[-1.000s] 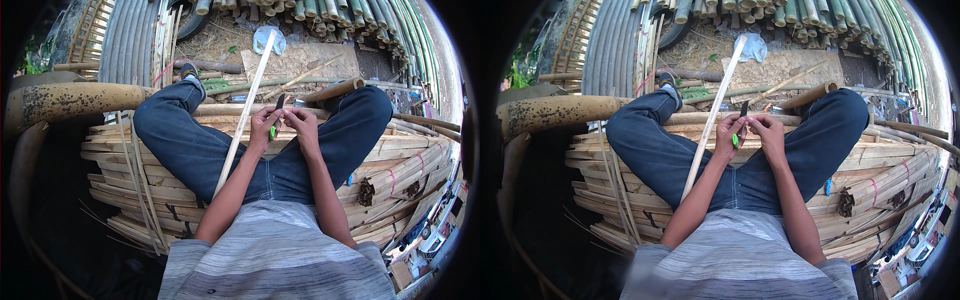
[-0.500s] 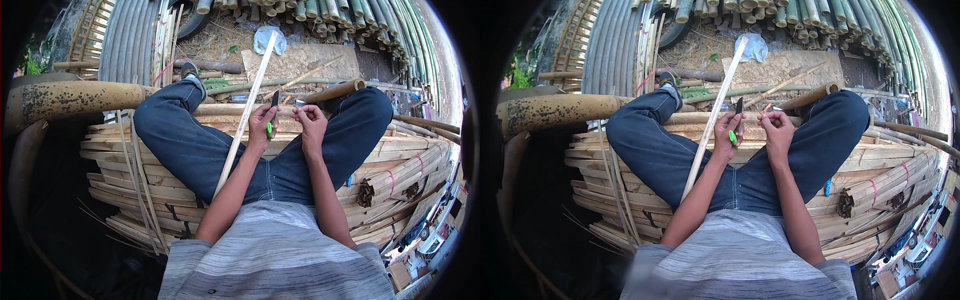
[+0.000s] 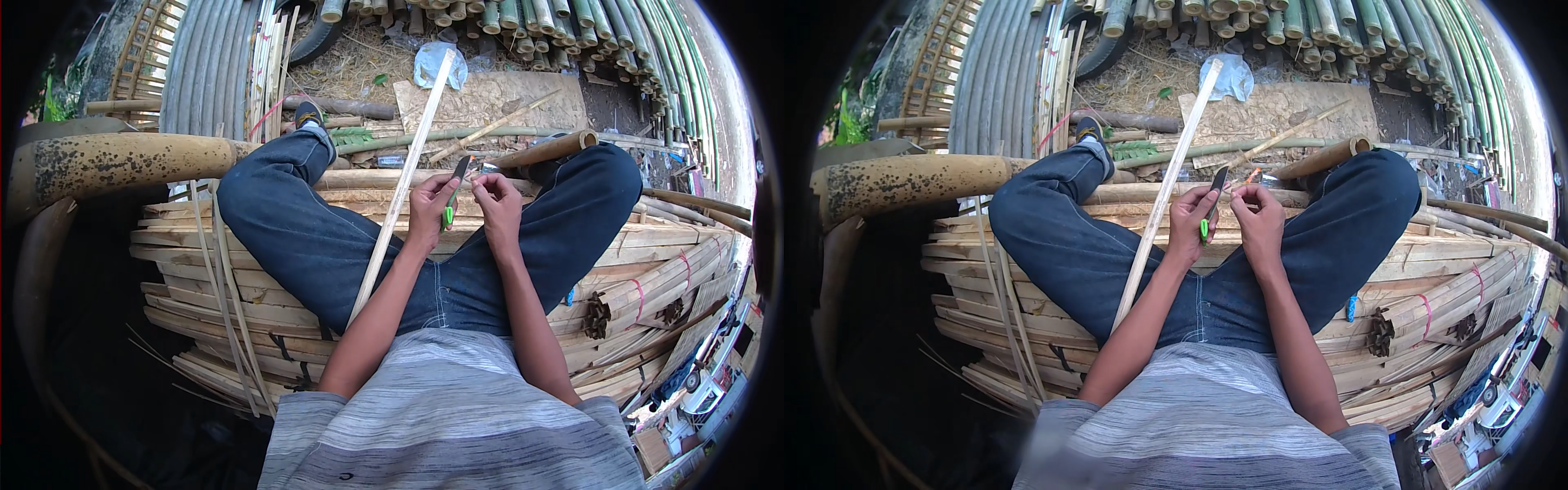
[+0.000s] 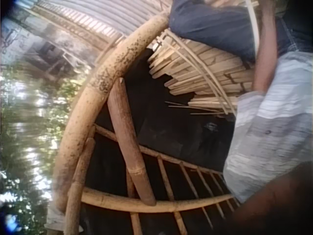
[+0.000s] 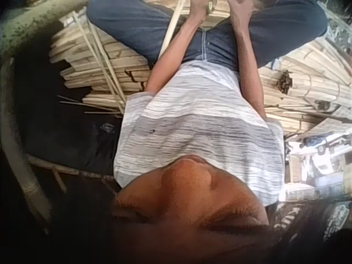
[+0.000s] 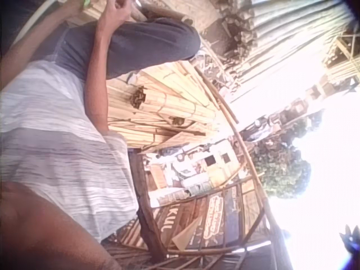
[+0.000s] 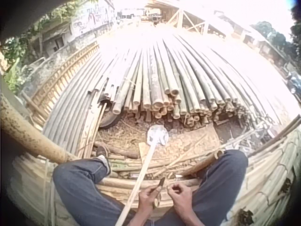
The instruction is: Shaving and peeling a thin strip of bamboo using a small utility knife.
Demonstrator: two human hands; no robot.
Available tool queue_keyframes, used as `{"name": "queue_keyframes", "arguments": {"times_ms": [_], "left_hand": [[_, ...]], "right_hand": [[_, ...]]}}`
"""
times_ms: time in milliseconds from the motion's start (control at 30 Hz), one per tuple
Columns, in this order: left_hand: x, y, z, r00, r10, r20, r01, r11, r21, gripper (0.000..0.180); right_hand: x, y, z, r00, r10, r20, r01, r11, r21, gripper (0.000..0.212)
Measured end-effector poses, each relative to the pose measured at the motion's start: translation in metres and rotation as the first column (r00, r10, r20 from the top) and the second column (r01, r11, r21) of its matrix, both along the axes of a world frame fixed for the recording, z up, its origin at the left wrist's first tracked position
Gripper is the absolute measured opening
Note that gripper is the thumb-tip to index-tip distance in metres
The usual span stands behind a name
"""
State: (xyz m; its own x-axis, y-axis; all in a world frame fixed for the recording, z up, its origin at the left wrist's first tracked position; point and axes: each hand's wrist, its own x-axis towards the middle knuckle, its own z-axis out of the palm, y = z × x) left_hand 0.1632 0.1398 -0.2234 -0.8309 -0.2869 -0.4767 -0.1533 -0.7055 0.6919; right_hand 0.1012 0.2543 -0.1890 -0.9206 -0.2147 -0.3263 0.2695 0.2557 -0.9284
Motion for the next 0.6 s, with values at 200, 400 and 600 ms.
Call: {"name": "queue_keyframes", "arguments": {"times_ms": [200,400,600], "left_hand": [[-0.0012,0.0019,0.0021,1.0,0.016,-0.009,-0.017,0.999,-0.037,0.024],[-0.0014,0.0007,0.0031,1.0,0.006,-0.009,-0.006,1.0,-0.016,0.023],[-0.001,-0.0004,0.0001,0.998,0.064,-0.005,-0.064,0.998,-0.024,0.021]], "right_hand": [[0.0003,-0.0021,-0.0026,0.998,-0.066,-0.013,0.064,0.991,-0.12,0.013],[0.0005,0.0001,-0.0012,0.997,-0.072,-0.015,0.071,0.995,-0.071,0.01],[0.0023,-0.0017,0.0011,0.998,-0.048,-0.028,0.046,0.997,-0.055,0.009]]}}
